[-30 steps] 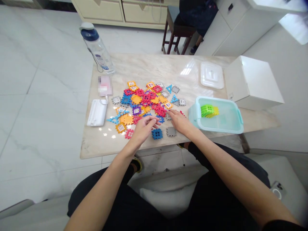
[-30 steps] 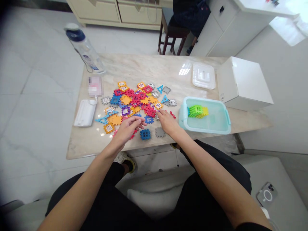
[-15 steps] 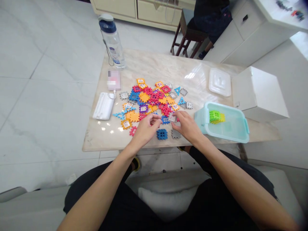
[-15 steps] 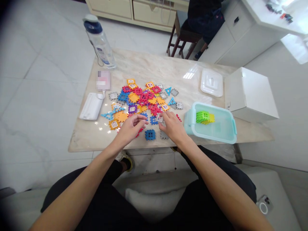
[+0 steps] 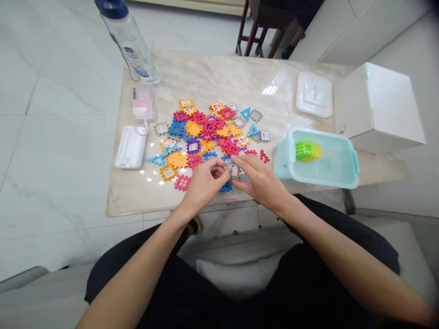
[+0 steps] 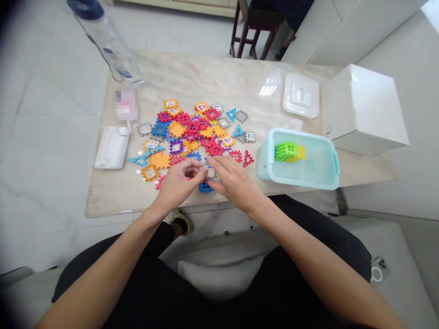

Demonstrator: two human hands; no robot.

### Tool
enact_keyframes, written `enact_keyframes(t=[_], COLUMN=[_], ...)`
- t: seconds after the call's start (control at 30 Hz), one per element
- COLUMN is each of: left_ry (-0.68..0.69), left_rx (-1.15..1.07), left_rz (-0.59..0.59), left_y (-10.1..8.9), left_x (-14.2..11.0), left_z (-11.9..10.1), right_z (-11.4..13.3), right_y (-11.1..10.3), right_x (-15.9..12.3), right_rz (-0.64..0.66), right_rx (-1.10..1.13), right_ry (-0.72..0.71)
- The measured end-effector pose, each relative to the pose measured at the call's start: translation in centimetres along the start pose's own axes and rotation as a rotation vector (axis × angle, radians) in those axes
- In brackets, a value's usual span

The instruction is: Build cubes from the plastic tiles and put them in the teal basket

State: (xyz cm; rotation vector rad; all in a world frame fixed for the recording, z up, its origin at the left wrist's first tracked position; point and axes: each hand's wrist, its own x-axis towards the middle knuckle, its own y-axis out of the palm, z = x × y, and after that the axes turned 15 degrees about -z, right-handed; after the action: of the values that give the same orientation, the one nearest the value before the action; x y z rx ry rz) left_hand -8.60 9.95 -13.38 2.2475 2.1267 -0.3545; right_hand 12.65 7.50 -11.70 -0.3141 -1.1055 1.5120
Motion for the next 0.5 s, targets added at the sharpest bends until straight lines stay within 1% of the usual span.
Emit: enact_keyframes(t=[0.07, 0.13, 0.3, 0.4, 0.5], left_ry=[0.042, 0.05, -0.04, -0.058, -0.066], left_rx=[0.059, 0.069, -0.058, -0.067, -0.067], left_rz=[0.019, 0.02, -0.05, -0.076, -0.077], left_y=[0.2, 0.2, -0.3, -0.7, -0.9], left_x=[0.1, 0.4, 1.6, 2.0, 1.9], left_z=[0.1, 0.2, 0.3, 0.1, 0.1], right_z=[-0.4, -0.9, -2.2, -2.8, -3.0], right_y=[-0.4, -1.0, -2.2, -2.3, -2.0], right_x=[-0.2, -0.4, -1.6, -2.1, -2.2], right_rz=[0.024, 0.06, 0.212, 0.289, 0.344], right_rx=[-0.015, -0.048, -0.222, -0.307, -0.354], right_ry=[0.015, 0.035, 0.058, 0.077, 0.079])
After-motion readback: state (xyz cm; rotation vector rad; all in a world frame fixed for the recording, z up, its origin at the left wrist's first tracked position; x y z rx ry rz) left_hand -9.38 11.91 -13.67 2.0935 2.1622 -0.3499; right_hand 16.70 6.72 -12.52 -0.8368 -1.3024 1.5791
